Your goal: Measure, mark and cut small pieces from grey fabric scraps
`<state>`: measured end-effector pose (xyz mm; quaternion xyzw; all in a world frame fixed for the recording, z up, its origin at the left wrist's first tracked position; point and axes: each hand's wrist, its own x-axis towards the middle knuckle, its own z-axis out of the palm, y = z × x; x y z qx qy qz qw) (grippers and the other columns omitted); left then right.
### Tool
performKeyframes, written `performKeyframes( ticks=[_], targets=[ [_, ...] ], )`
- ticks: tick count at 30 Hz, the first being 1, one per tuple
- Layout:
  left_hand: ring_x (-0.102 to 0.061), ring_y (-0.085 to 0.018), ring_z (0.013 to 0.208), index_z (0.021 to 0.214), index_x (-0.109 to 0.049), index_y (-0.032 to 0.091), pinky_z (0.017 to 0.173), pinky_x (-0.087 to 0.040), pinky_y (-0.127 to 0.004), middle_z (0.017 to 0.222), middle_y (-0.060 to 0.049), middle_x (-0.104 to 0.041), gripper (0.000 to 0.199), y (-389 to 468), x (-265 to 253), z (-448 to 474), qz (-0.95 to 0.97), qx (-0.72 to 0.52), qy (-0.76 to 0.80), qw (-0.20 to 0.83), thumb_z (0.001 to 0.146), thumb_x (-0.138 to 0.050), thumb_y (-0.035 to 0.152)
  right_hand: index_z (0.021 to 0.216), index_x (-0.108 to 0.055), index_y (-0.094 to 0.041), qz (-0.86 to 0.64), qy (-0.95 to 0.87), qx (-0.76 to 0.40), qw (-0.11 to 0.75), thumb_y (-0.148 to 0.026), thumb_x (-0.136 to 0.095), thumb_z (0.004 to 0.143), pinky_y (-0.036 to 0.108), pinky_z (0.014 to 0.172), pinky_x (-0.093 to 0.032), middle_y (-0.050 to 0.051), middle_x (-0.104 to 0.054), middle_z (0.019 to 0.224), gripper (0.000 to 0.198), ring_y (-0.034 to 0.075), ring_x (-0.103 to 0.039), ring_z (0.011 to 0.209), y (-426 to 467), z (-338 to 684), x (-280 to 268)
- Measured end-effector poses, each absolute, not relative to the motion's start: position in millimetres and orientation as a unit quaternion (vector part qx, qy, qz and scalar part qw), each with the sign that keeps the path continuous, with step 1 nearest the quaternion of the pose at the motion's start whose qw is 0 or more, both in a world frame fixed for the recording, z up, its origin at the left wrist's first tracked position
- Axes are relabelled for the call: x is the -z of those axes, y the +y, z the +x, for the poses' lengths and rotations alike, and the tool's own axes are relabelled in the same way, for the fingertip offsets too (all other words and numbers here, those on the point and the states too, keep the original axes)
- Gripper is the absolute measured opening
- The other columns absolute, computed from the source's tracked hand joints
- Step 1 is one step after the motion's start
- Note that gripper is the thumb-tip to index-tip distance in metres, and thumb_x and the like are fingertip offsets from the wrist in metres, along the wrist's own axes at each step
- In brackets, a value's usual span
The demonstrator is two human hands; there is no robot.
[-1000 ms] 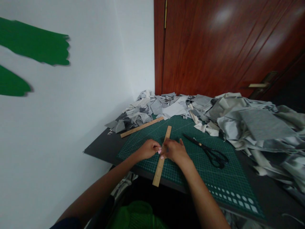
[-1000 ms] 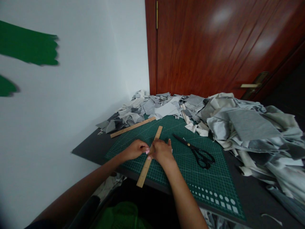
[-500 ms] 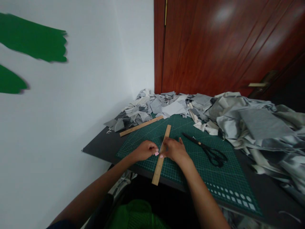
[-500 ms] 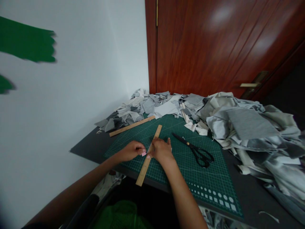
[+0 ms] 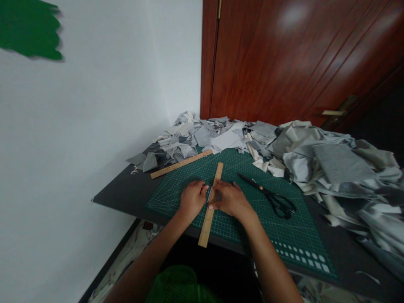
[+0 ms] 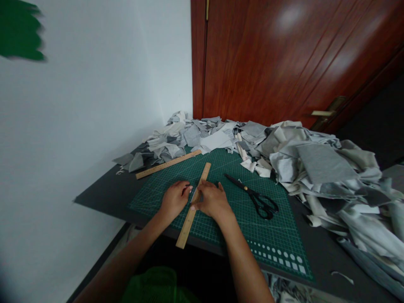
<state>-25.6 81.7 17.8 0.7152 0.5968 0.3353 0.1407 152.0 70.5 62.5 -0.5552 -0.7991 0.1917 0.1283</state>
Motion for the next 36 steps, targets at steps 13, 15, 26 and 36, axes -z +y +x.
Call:
performKeyframes(
  ticks=[13,15,26,36],
  targets=[
    [-0.059,-0.022,0.093,0.093,-0.070,0.021,0.083,-0.052,-0.036,0.098,-0.005,-0.063,0.017,64,-20,-28,0.789,-0.403,0.462,0.048,0.097,-0.054,0.015,0.099,-0.075,-0.022,-0.512,-0.828,-0.118,0.197,-0.034,-0.068,0.094,0.050,0.109,-0.039,0.010,-0.073,0.120,0.015,0.030,-0.064,0.120,75,151,-64],
    [-0.059,-0.022,0.094,0.096,-0.070,0.020,0.084,-0.052,-0.036,0.098,-0.006,-0.063,0.016,66,-19,-29,0.771,-0.435,0.461,0.065,0.098,-0.054,0.017,0.108,-0.073,-0.022,-0.515,-0.817,-0.114,0.234,-0.034,-0.062,0.098,0.051,0.110,-0.038,0.011,-0.071,0.124,0.019,0.029,-0.062,0.123,73,153,-64],
    [-0.056,-0.031,0.110,0.113,-0.071,0.020,0.092,-0.048,-0.045,0.121,-0.010,-0.066,0.024,77,-17,-32,0.784,-0.288,0.547,0.053,0.091,-0.062,0.018,0.132,-0.060,-0.026,-0.450,-0.868,-0.072,0.199,-0.064,-0.083,0.072,0.047,0.097,-0.050,0.011,-0.062,0.135,0.075,0.033,-0.059,0.116,-40,132,-31],
    [-0.060,-0.027,0.093,0.083,-0.061,0.022,0.083,-0.044,-0.038,0.091,-0.005,-0.068,0.010,82,-18,-34,0.776,-0.285,0.561,0.051,0.093,-0.062,0.020,0.119,-0.065,-0.016,-0.423,-0.881,0.053,0.207,-0.025,-0.066,0.097,0.038,0.077,-0.057,0.007,-0.074,0.103,0.023,0.025,-0.066,0.088,-49,129,-12]
  ],
)
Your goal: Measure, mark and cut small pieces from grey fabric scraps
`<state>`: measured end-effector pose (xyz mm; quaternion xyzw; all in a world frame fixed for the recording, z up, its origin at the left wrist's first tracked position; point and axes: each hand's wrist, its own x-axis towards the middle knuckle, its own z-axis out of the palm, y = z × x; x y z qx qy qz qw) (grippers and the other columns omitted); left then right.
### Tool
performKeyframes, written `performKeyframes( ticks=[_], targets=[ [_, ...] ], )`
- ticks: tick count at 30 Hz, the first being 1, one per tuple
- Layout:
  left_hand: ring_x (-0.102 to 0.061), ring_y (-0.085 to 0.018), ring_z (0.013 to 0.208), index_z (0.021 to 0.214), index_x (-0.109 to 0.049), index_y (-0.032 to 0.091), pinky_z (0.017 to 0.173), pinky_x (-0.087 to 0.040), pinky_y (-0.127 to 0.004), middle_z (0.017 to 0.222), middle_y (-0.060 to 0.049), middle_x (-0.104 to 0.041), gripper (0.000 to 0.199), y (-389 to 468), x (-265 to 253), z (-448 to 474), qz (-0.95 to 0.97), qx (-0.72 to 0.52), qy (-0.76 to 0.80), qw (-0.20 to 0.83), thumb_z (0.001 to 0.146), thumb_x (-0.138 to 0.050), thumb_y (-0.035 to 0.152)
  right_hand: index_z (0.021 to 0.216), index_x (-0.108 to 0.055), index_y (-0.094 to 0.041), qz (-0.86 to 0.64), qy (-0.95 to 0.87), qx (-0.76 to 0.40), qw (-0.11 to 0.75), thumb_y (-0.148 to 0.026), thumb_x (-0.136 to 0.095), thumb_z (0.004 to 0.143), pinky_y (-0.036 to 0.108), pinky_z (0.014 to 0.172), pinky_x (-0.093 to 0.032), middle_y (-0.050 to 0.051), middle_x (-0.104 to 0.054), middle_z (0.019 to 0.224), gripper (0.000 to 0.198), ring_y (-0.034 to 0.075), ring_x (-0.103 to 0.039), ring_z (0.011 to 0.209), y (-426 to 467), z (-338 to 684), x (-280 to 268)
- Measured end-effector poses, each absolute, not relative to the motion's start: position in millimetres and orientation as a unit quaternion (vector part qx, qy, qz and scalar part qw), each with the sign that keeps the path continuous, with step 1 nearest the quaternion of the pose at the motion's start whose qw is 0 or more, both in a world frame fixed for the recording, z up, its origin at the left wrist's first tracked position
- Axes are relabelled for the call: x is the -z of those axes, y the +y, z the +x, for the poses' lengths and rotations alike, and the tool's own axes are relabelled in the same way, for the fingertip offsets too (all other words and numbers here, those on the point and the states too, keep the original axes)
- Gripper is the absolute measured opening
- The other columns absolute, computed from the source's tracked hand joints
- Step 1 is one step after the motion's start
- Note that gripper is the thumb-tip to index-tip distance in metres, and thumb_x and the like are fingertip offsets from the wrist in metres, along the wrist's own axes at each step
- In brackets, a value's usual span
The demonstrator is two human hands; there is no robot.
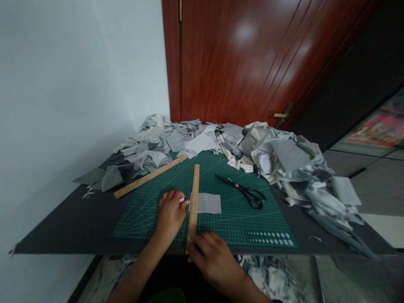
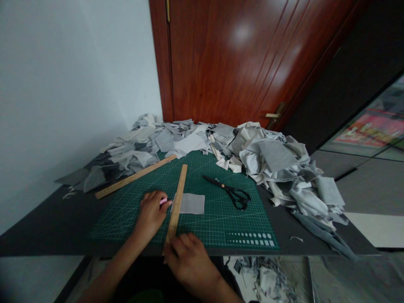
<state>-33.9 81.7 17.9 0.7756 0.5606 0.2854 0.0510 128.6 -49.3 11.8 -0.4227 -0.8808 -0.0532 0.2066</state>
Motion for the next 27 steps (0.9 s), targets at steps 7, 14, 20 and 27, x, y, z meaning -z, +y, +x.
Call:
performKeyframes(
  ticks=[7,14,20,27],
  targets=[
    [-0.068,-0.023,0.089,0.103,-0.060,0.022,0.081,-0.050,-0.034,0.094,-0.005,-0.070,0.013,78,-10,-33,0.757,-0.362,0.529,0.122,0.101,-0.047,0.024,0.124,-0.064,-0.010,-0.409,-0.862,0.110,0.277,-0.007,-0.047,0.099,0.037,0.074,-0.059,0.011,-0.075,0.095,0.030,0.023,-0.069,0.082,-61,136,-8],
    [-0.067,-0.018,0.096,0.112,-0.068,0.025,0.087,-0.051,-0.030,0.104,-0.004,-0.068,0.036,74,-18,-34,0.802,-0.345,0.455,0.178,0.098,-0.038,0.011,0.143,-0.055,-0.022,-0.495,-0.840,0.048,0.216,-0.056,-0.073,0.087,0.055,0.105,-0.050,0.019,-0.057,0.149,0.068,0.037,-0.055,0.134,-56,125,-1],
    [-0.064,-0.019,0.082,0.089,-0.072,0.025,0.075,-0.046,-0.028,0.084,-0.003,-0.065,0.028,69,-25,-29,0.839,-0.209,0.487,0.122,0.094,-0.048,0.011,0.131,-0.064,-0.017,-0.496,-0.826,0.083,0.255,-0.028,-0.066,0.096,0.046,0.105,-0.051,0.016,-0.067,0.139,0.037,0.032,-0.062,0.128,-57,117,14],
    [-0.066,-0.021,0.081,0.082,-0.069,0.024,0.074,-0.045,-0.030,0.080,-0.003,-0.068,0.027,66,-24,-27,0.854,-0.191,0.473,0.098,0.090,-0.049,0.007,0.118,-0.067,-0.019,-0.506,-0.808,0.085,0.290,-0.023,-0.066,0.095,0.044,0.096,-0.053,0.010,-0.073,0.129,0.023,0.029,-0.066,0.118,-63,119,14]
  ],
)
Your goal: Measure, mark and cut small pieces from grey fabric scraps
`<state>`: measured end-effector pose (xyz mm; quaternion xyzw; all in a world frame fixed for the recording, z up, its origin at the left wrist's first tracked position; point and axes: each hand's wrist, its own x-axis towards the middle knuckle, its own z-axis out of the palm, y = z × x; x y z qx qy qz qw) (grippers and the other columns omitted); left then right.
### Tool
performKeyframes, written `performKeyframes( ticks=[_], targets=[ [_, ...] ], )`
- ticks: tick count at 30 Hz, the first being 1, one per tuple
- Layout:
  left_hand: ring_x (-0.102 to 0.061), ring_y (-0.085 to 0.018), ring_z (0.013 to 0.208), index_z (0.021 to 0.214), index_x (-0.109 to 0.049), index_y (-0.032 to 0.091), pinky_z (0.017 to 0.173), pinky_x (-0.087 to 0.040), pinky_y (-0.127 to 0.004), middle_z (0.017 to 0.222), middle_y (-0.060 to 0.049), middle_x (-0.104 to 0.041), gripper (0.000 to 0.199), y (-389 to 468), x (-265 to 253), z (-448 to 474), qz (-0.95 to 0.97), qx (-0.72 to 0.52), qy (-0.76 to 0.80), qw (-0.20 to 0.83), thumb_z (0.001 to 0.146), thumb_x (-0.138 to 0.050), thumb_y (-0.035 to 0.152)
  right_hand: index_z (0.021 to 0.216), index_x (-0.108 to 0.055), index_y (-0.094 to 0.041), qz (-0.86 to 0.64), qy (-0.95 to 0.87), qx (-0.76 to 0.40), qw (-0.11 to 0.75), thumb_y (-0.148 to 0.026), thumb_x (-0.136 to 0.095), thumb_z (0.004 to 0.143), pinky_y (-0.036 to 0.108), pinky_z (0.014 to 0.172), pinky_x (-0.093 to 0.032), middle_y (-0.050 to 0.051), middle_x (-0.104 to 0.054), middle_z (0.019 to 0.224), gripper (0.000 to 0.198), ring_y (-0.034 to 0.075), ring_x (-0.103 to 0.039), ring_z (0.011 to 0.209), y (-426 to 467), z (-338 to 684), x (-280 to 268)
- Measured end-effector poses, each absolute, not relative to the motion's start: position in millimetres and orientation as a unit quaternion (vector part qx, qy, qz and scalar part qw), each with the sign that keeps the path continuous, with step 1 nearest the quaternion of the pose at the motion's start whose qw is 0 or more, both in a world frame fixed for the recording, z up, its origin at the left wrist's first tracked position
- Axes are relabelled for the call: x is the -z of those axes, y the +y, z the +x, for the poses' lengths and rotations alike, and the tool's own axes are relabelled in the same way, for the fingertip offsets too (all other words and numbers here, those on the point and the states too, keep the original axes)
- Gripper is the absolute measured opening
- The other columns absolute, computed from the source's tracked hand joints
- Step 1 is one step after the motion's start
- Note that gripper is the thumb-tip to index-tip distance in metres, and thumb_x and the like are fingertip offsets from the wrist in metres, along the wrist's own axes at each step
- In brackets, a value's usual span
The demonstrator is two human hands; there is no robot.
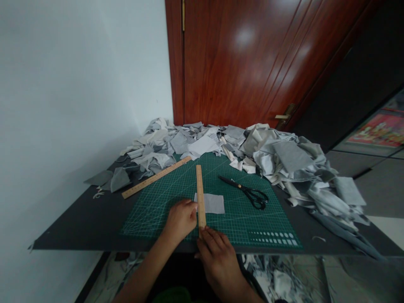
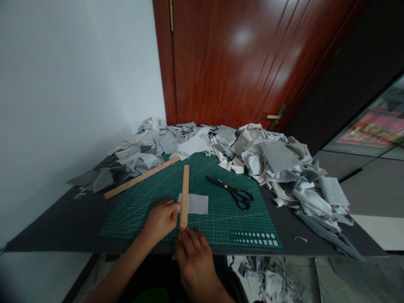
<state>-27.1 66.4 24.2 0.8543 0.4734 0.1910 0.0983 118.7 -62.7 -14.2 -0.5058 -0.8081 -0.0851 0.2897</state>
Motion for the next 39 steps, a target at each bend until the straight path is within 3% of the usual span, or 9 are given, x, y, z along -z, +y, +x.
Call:
performKeyframes(
  ticks=[4,8,12,19,24,26,30,36,39],
  targets=[
    [-0.067,-0.023,0.084,0.086,-0.070,0.022,0.078,-0.047,-0.033,0.083,-0.006,-0.070,0.028,65,-24,-26,0.862,-0.175,0.471,0.070,0.087,-0.048,0.005,0.096,-0.067,-0.024,-0.540,-0.782,0.089,0.297,-0.020,-0.067,0.093,0.041,0.081,-0.055,0.006,-0.077,0.113,0.005,0.029,-0.070,0.099,-74,132,20],
    [-0.068,-0.024,0.082,0.085,-0.070,0.022,0.077,-0.048,-0.034,0.083,-0.008,-0.071,0.026,64,-22,-26,0.864,-0.174,0.467,0.065,0.088,-0.049,0.006,0.103,-0.066,-0.024,-0.579,-0.758,0.081,0.289,-0.009,-0.055,0.093,0.040,0.079,-0.054,0.007,-0.075,0.106,0.021,0.027,-0.068,0.092,-83,166,22],
    [-0.070,-0.025,0.081,0.087,-0.071,0.021,0.076,-0.049,-0.036,0.083,-0.009,-0.074,0.023,62,-22,-24,0.863,-0.168,0.473,0.057,0.094,-0.050,0.015,0.103,-0.069,-0.024,-0.661,-0.716,0.068,0.214,-0.007,-0.051,0.094,0.042,0.077,-0.051,0.008,-0.075,0.103,0.026,0.029,-0.066,0.090,-75,203,7],
    [-0.073,-0.028,0.084,0.099,-0.074,0.018,0.076,-0.051,-0.038,0.090,-0.012,-0.076,0.027,56,-26,-19,0.862,-0.138,0.487,0.028,0.102,-0.050,0.029,0.124,-0.071,-0.020,-0.687,-0.714,0.047,0.127,-0.003,-0.049,0.092,0.048,0.100,-0.043,0.014,-0.070,0.128,0.042,0.034,-0.061,0.119,-15,226,-42],
    [-0.073,-0.029,0.083,0.100,-0.074,0.017,0.076,-0.052,-0.038,0.090,-0.012,-0.076,0.028,53,-27,-19,0.861,-0.135,0.489,0.022,0.102,-0.048,0.026,0.115,-0.076,-0.019,-0.584,-0.793,-0.096,0.145,-0.023,-0.070,0.091,0.037,0.103,-0.044,0.010,-0.073,0.122,0.026,0.027,-0.065,0.116,20,220,-66],
    [-0.073,-0.028,0.083,0.098,-0.074,0.017,0.076,-0.052,-0.038,0.089,-0.011,-0.076,0.026,53,-27,-20,0.862,-0.137,0.488,0.018,0.102,-0.049,0.026,0.112,-0.077,-0.020,-0.575,-0.794,-0.120,0.154,-0.022,-0.071,0.090,0.035,0.102,-0.045,0.009,-0.073,0.121,0.023,0.025,-0.065,0.115,25,217,-67],
    [-0.073,-0.028,0.081,0.097,-0.074,0.017,0.074,-0.053,-0.039,0.088,-0.011,-0.076,0.027,55,-25,-20,0.865,-0.135,0.484,0.008,0.103,-0.050,0.028,0.101,-0.079,-0.022,-0.605,-0.777,-0.109,0.137,-0.014,-0.060,0.095,0.036,0.103,-0.045,0.009,-0.072,0.121,0.022,0.024,-0.066,0.115,31,221,-56],
    [-0.073,-0.027,0.080,0.099,-0.073,0.017,0.074,-0.056,-0.038,0.086,-0.008,-0.076,0.027,53,-27,-19,0.868,-0.124,0.481,-0.004,0.103,-0.049,0.028,0.118,-0.076,-0.022,-0.581,-0.793,-0.103,0.155,-0.029,-0.071,0.092,0.046,0.109,-0.042,0.016,-0.062,0.141,0.027,0.032,-0.057,0.131,31,218,-48],
    [-0.073,-0.027,0.079,0.098,-0.073,0.017,0.074,-0.056,-0.039,0.086,-0.008,-0.076,0.027,53,-26,-18,0.868,-0.128,0.480,-0.010,0.104,-0.049,0.028,0.117,-0.077,-0.024,-0.576,-0.798,-0.091,0.155,-0.021,-0.066,0.095,0.045,0.107,-0.044,0.014,-0.065,0.138,0.024,0.031,-0.060,0.125,31,206,-48]
  ],
)
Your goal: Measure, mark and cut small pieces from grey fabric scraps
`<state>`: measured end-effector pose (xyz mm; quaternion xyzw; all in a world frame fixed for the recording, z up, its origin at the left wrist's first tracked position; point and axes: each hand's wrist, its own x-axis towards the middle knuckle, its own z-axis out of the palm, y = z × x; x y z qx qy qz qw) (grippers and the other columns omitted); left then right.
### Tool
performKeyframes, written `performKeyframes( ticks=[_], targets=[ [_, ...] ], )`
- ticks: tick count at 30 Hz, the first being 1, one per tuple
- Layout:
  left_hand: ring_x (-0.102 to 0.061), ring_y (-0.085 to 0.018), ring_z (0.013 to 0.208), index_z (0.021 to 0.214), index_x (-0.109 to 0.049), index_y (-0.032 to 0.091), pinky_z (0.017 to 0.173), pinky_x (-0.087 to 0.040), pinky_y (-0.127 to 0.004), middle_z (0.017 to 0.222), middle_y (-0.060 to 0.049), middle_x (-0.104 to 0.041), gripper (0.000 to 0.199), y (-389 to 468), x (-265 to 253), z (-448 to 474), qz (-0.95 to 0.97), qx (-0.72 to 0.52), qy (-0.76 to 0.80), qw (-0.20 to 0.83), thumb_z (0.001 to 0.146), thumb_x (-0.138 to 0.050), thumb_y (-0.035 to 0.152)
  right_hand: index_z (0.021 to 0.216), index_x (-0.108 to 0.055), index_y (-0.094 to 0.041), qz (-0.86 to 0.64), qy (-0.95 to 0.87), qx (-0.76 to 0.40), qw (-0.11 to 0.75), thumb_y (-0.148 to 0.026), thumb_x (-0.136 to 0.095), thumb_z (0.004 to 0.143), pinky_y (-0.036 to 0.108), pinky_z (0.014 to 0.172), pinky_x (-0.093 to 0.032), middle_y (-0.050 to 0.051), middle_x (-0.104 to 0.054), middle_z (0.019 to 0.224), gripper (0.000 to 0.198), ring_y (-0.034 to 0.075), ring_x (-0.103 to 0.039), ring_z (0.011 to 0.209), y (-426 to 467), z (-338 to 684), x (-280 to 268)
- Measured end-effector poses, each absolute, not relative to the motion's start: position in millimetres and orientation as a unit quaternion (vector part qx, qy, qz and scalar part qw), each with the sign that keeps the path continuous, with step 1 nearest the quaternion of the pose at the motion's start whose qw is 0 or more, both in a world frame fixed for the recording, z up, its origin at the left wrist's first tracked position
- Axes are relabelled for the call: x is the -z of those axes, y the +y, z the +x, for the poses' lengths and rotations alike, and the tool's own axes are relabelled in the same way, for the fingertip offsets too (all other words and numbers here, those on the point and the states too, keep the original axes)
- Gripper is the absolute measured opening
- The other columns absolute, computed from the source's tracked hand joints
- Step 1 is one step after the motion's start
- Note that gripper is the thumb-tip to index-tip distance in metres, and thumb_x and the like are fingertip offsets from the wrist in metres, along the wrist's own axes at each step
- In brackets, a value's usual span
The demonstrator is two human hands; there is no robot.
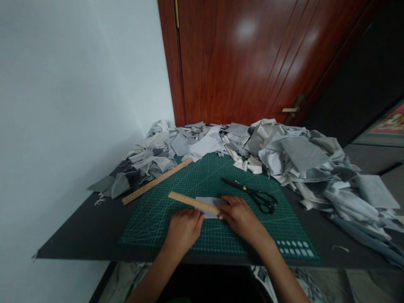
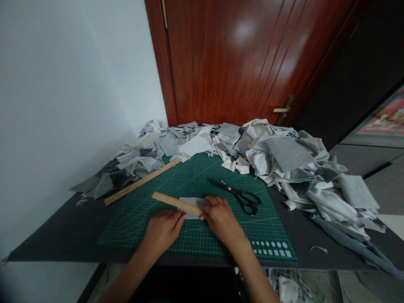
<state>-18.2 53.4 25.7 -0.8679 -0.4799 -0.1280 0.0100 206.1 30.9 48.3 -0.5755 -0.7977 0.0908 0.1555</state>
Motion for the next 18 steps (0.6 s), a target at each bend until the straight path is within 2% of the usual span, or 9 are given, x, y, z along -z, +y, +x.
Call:
performKeyframes(
  ticks=[5,7,9,12,14,16,18],
  targets=[
    [-0.073,-0.027,0.081,0.095,-0.073,0.018,0.074,-0.057,-0.040,0.088,-0.008,-0.076,0.024,56,-23,-19,-0.873,0.152,-0.464,0.013,0.102,-0.053,0.030,0.123,-0.074,-0.021,-0.602,-0.783,-0.055,0.147,-0.016,-0.059,0.097,0.050,0.107,-0.043,0.017,-0.065,0.137,0.031,0.035,-0.059,0.124,30,200,-49],
    [-0.072,-0.027,0.083,0.096,-0.071,0.018,0.075,-0.057,-0.040,0.089,-0.008,-0.075,0.025,56,-22,-20,-0.873,0.185,-0.450,0.025,0.103,-0.052,0.032,0.126,-0.072,-0.019,-0.604,-0.775,-0.060,0.177,-0.018,-0.058,0.097,0.054,0.108,-0.041,0.019,-0.065,0.136,0.032,0.037,-0.058,0.124,29,200,-51],
    [-0.071,-0.027,0.086,0.104,-0.068,0.018,0.076,-0.056,-0.039,0.092,-0.009,-0.074,0.030,54,-20,-20,-0.867,0.247,-0.430,0.044,0.104,-0.049,0.041,0.125,-0.071,-0.018,-0.586,-0.763,-0.107,0.250,-0.021,-0.054,0.100,0.053,0.107,-0.042,0.019,-0.067,0.129,0.031,0.035,-0.060,0.120,26,195,-52],
    [-0.068,-0.029,0.091,0.120,-0.057,0.015,0.078,-0.055,-0.042,0.097,-0.012,-0.071,0.048,48,-16,-19,-0.858,0.358,-0.361,0.070,0.103,-0.042,0.057,0.120,-0.071,-0.021,-0.510,-0.697,-0.275,0.421,-0.033,-0.045,0.105,0.042,0.103,-0.048,0.012,-0.072,0.116,0.032,0.025,-0.065,0.109,18,168,-47],
    [-0.066,-0.030,0.100,0.134,-0.047,0.013,0.085,-0.054,-0.046,0.107,-0.015,-0.069,0.056,43,-12,-17,-0.863,0.398,-0.304,0.067,0.104,-0.033,0.059,0.119,-0.070,-0.023,-0.469,-0.589,-0.403,0.520,-0.046,-0.044,0.105,0.042,0.106,-0.046,0.009,-0.072,0.115,0.038,0.024,-0.065,0.111,11,141,-39],
    [-0.061,-0.032,0.112,0.147,-0.033,0.010,0.094,-0.050,-0.050,0.120,-0.019,-0.065,0.069,40,-10,-16,-0.878,0.388,-0.275,0.048,0.104,-0.022,0.063,0.116,-0.070,-0.024,-0.431,-0.438,-0.540,0.576,-0.058,-0.039,0.103,0.041,0.101,-0.051,0.008,-0.074,0.112,0.047,0.024,-0.067,0.109,6,116,-28],
    [-0.055,-0.035,0.124,0.156,-0.023,0.009,0.101,-0.046,-0.052,0.132,-0.022,-0.061,0.082,39,-9,-15,-0.897,0.344,-0.275,0.043,0.101,-0.014,0.069,0.113,-0.070,-0.025,-0.385,-0.315,-0.643,0.582,-0.064,-0.045,0.098,0.040,0.083,-0.058,0.007,-0.075,0.102,0.049,0.026,-0.071,0.096,4,101,-21]
  ],
)
